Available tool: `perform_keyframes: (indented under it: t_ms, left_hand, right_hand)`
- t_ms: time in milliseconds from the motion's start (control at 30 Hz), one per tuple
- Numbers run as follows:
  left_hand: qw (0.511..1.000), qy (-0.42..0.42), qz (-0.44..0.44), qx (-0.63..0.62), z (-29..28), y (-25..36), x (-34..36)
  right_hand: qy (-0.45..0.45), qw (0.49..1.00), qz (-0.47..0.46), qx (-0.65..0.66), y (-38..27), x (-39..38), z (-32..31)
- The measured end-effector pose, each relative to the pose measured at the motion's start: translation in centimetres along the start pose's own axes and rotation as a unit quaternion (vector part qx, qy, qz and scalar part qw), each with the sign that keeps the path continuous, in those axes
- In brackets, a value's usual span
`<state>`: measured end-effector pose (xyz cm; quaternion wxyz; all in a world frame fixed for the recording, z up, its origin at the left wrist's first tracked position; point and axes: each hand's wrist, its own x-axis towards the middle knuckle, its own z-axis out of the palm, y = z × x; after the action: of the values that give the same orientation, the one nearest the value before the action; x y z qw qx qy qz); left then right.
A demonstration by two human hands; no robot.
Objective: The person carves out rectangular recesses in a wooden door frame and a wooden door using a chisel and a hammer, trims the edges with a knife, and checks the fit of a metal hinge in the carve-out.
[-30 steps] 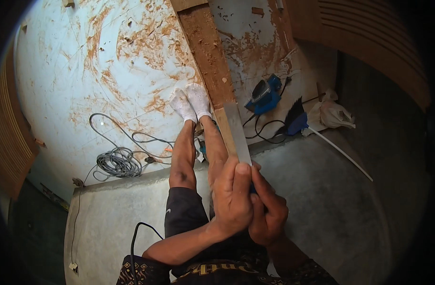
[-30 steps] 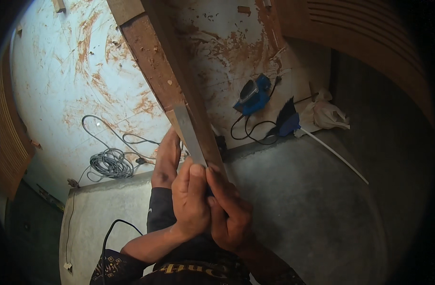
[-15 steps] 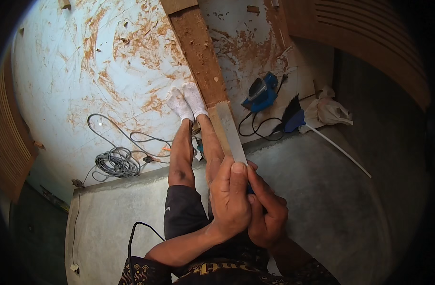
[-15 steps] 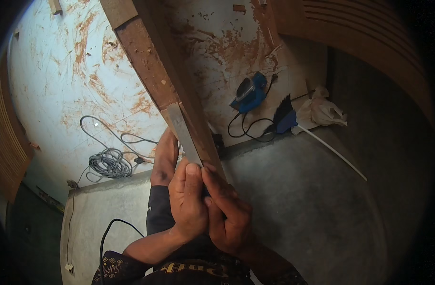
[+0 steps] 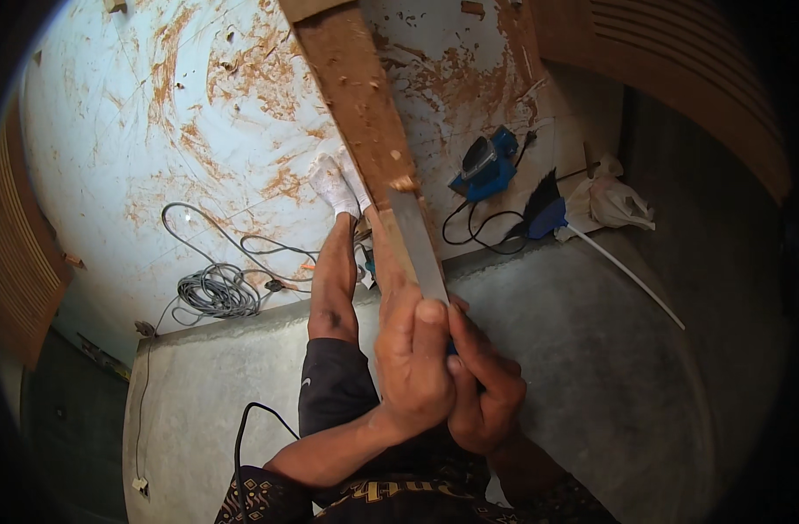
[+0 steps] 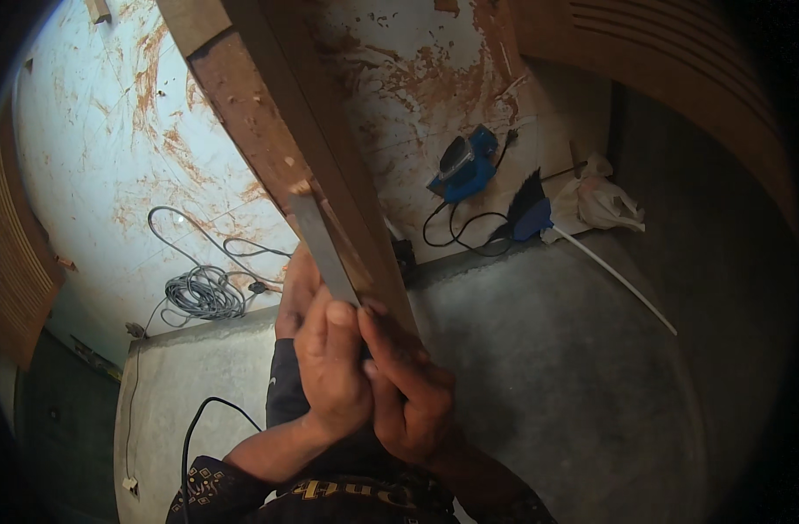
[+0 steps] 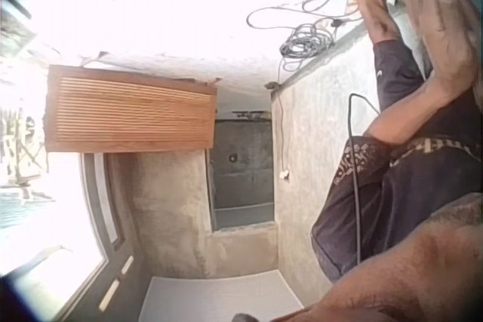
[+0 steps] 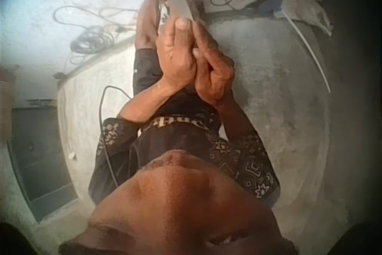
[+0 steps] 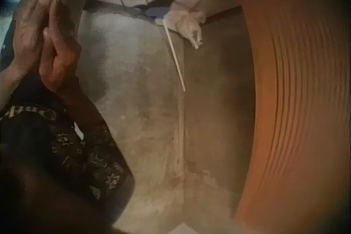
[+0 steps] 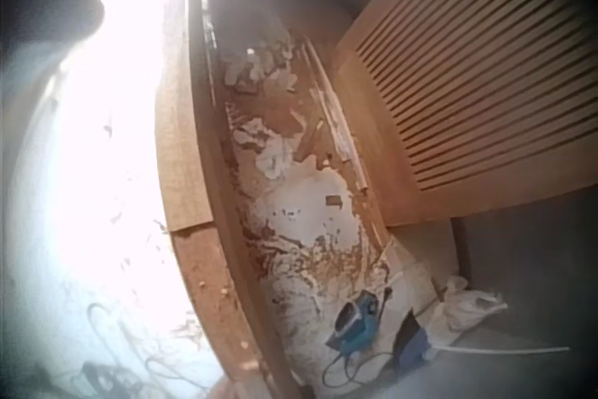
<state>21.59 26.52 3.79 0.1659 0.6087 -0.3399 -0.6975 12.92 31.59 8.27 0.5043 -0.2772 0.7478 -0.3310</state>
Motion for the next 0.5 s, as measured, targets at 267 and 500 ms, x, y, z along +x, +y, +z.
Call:
perform_keyframes:
  t_ms: [267, 500]
  left_hand:
    - [0.997, -0.016, 0.016, -0.080, 1.1, -0.2, 0.6]
    - [0.975, -0.046, -0.099, -0.192, 1.6, 0.4, -1.7]
  right_hand:
    - [0.021, 0.999, -0.041, -0.016, 1.6, 0.3, -0.3]
    - [-0.014, 0.999, 0.026, -0.035, -0.6, -1.0, -1.9]
